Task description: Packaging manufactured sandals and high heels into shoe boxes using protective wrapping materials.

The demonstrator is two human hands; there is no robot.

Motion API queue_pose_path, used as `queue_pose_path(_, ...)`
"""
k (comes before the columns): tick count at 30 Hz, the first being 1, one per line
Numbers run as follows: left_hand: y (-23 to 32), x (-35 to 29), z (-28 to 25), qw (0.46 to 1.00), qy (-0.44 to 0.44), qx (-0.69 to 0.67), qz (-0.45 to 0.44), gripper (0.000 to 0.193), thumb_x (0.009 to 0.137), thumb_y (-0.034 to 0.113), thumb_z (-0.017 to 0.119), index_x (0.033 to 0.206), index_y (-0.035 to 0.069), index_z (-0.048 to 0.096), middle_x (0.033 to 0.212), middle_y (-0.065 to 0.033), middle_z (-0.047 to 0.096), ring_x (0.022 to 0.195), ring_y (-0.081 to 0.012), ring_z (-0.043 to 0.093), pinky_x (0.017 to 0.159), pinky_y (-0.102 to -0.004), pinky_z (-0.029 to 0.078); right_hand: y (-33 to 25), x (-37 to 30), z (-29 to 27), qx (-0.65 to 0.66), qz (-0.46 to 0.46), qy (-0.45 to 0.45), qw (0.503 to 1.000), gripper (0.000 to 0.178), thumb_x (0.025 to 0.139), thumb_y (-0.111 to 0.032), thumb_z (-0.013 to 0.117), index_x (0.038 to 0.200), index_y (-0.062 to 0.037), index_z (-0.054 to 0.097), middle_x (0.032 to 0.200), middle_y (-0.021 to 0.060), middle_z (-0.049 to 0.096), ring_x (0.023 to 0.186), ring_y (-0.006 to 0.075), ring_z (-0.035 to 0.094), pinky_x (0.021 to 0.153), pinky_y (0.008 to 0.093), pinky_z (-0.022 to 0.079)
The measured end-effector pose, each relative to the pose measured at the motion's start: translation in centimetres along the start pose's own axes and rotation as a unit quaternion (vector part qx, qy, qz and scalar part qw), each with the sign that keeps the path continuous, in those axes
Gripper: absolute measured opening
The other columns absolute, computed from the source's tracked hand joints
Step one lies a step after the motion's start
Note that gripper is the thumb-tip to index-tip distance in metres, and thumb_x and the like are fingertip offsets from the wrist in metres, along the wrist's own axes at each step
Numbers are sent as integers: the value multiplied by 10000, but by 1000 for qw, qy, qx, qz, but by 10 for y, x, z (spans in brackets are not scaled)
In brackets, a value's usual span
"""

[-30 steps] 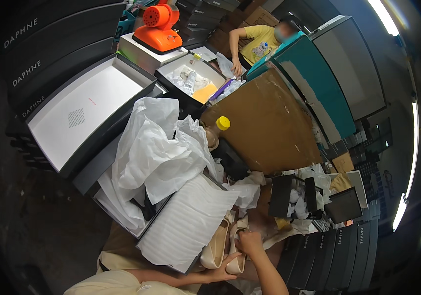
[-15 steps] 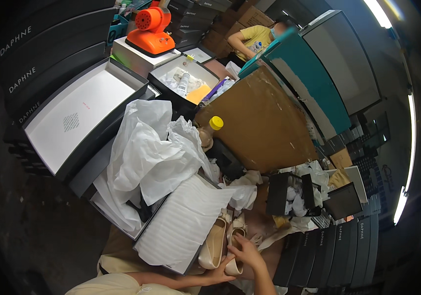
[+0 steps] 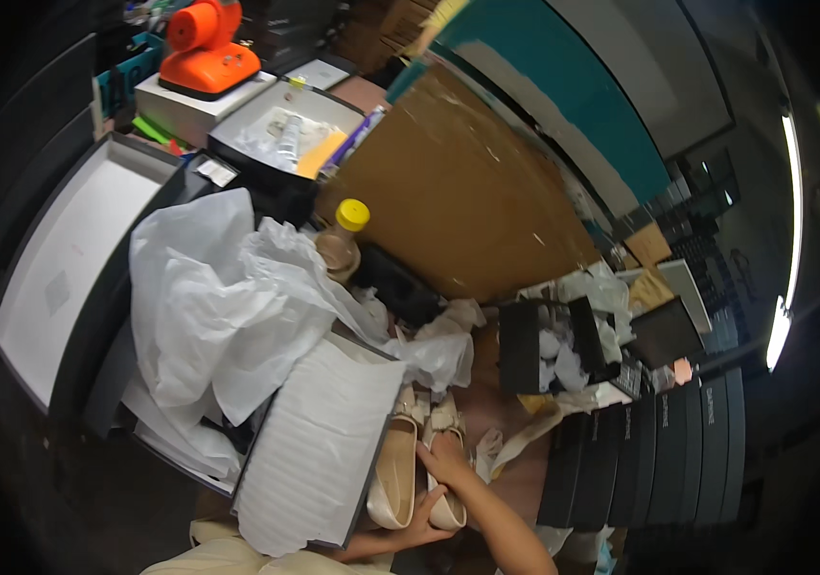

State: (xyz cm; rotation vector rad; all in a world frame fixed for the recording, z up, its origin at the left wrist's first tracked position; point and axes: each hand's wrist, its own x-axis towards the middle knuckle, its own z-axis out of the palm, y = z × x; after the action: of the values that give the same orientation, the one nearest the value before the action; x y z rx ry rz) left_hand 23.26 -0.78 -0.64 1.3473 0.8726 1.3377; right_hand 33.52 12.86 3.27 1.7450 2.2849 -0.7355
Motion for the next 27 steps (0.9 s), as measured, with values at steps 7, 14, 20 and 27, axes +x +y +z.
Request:
queue_pose_path(7,3,4,3,1000,0,28,-12,818,540,153,852,1225,39,420,1034,-174,543,952,-333,566,813,-390,454,-23,4,-9,-3,68,-22,997,542,825,-387,506,1024,117,539,1056,330,529,1028,444,492,912,467,379)
queue_pose_path(14,11,12,-1,999,-16,23,22,804,569,137,847,1235,25,410,1059,-181,558,972,-328,583,826,-389,464,-26,-29,-21,-32,-11,14,999,507,835,-347,482,1078,97,507,1077,329,491,1007,431,479,887,463,377)
queue_pose_path(20,16,16,0,1000,1,14,12,880,640,176,821,1340,10,314,1161,-219,507,1060,-358,538,894,-403,439,-4,-93,-42,300,28,162,940,312,852,-143,543,1127,-4,589,999,139,631,810,257,615,707,346,479)
queue_pose_path(27,98,-17,-31,987,-78,138,-27,827,691,109,754,1357,-33,284,1261,-269,462,1147,-378,487,958,-391,402,51,-94,36,-4,120,358,926,384,787,-118,636,1154,-45,550,1004,165,550,892,335,567,745,370,484)
